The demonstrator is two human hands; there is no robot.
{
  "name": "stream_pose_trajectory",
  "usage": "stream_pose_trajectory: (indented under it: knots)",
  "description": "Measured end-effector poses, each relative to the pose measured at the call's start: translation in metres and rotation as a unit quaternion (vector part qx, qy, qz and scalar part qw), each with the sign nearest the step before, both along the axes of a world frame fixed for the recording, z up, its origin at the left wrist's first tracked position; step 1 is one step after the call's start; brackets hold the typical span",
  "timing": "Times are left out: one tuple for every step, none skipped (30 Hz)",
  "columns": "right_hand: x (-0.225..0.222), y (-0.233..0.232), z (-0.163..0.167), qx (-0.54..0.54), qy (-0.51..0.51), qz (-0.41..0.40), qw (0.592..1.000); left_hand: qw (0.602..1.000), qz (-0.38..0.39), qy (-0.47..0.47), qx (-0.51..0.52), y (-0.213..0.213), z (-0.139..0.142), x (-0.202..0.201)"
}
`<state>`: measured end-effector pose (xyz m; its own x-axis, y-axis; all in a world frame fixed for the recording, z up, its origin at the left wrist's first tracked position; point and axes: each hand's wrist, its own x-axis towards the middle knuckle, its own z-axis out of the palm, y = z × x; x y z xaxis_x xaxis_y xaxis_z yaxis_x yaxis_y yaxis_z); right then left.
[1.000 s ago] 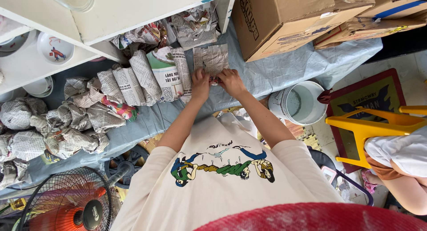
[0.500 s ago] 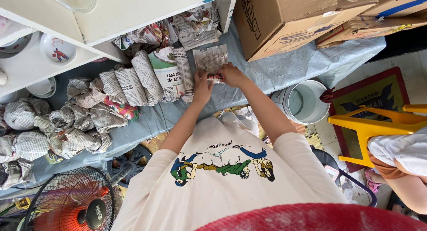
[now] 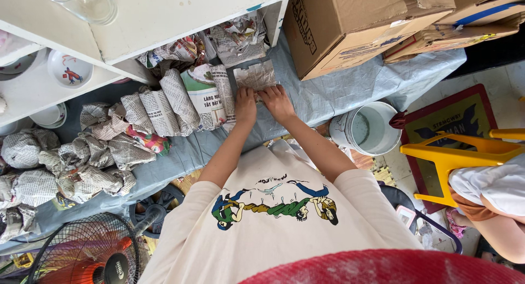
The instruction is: The person wraps ceramic cups and bowls in sheets of newspaper, folding and tucking the paper around each piece by hand, and places the wrapped pieces in a row on the padded table with the other wrapped items.
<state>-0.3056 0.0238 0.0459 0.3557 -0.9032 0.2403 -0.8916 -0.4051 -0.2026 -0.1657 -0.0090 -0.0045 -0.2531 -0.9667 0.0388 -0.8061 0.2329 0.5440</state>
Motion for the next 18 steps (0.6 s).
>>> stream_pose_trajectory:
  knots:
    - [0.001, -0.006, -0.002, -0.004, -0.005, -0.006, 1.0, 1.0, 0.012, -0.009, -0.027, 0.005, 0.003, -0.001]
    - [0.002, -0.014, -0.004, 0.028, 0.007, -0.016, 0.999, 0.998, 0.023, -0.018, -0.054, 0.014, 0.006, -0.004]
    - [0.002, -0.022, -0.006, 0.062, 0.017, -0.025, 0.998, 0.996, 0.034, -0.028, -0.078, 0.024, 0.008, -0.006]
    - [0.002, -0.03, -0.006, 0.098, 0.028, -0.035, 0.994, 0.998, 0.036, -0.033, -0.046, 0.034, 0.01, -0.009]
    - [0.001, -0.037, -0.007, 0.128, 0.015, -0.024, 0.991, 0.998, 0.038, -0.037, -0.013, 0.044, 0.012, -0.013]
    - [-0.001, -0.045, -0.006, 0.156, 0.003, -0.012, 0.988, 0.998, 0.042, -0.04, 0.019, 0.05, 0.013, -0.015]
    - [-0.003, -0.052, -0.002, 0.181, -0.009, 0.001, 0.983, 0.998, 0.044, -0.035, -0.004, 0.054, 0.014, -0.016]
    - [-0.005, -0.058, 0.0, 0.224, -0.004, 0.005, 0.974, 0.998, 0.045, -0.027, -0.03, 0.055, 0.013, -0.017]
    - [-0.006, -0.062, 0.001, 0.267, 0.002, 0.01, 0.964, 0.997, 0.047, -0.02, -0.057, 0.054, 0.012, -0.017]
    - [-0.006, -0.065, 0.003, 0.311, 0.008, 0.015, 0.95, 0.998, 0.039, -0.004, -0.05, 0.052, 0.01, -0.016]
    - [-0.006, -0.066, 0.004, 0.313, 0.004, 0.012, 0.95, 0.999, 0.032, 0.011, -0.043, 0.048, 0.009, -0.014]
    - [-0.003, -0.063, 0.003, 0.319, -0.001, 0.009, 0.948, 0.999, 0.022, 0.025, -0.033, 0.045, 0.006, -0.012]
    - [0.0, -0.06, 0.003, 0.326, -0.007, 0.005, 0.945, 0.999, 0.018, -0.002, -0.03, 0.043, 0.004, -0.01]
    - [0.005, -0.054, 0.002, 0.251, 0.021, -0.015, 0.968, 0.999, 0.014, -0.03, -0.029, 0.039, 0.002, -0.008]
    - [0.011, -0.046, 0.0, 0.173, 0.048, -0.035, 0.983, 0.998, 0.008, -0.057, -0.03, 0.034, 0.001, -0.007]
    - [0.017, -0.038, -0.002, 0.094, 0.075, -0.056, 0.991, 0.998, 0.002, -0.045, -0.042, 0.031, -0.001, -0.006]
    - [0.023, -0.029, -0.005, 0.047, 0.051, -0.074, 0.995, 0.998, -0.004, -0.032, -0.057, 0.026, -0.002, -0.007]
    - [0.028, -0.021, -0.007, -0.002, 0.027, -0.091, 0.995, 0.997, -0.009, -0.019, -0.073, 0.018, -0.002, -0.007]
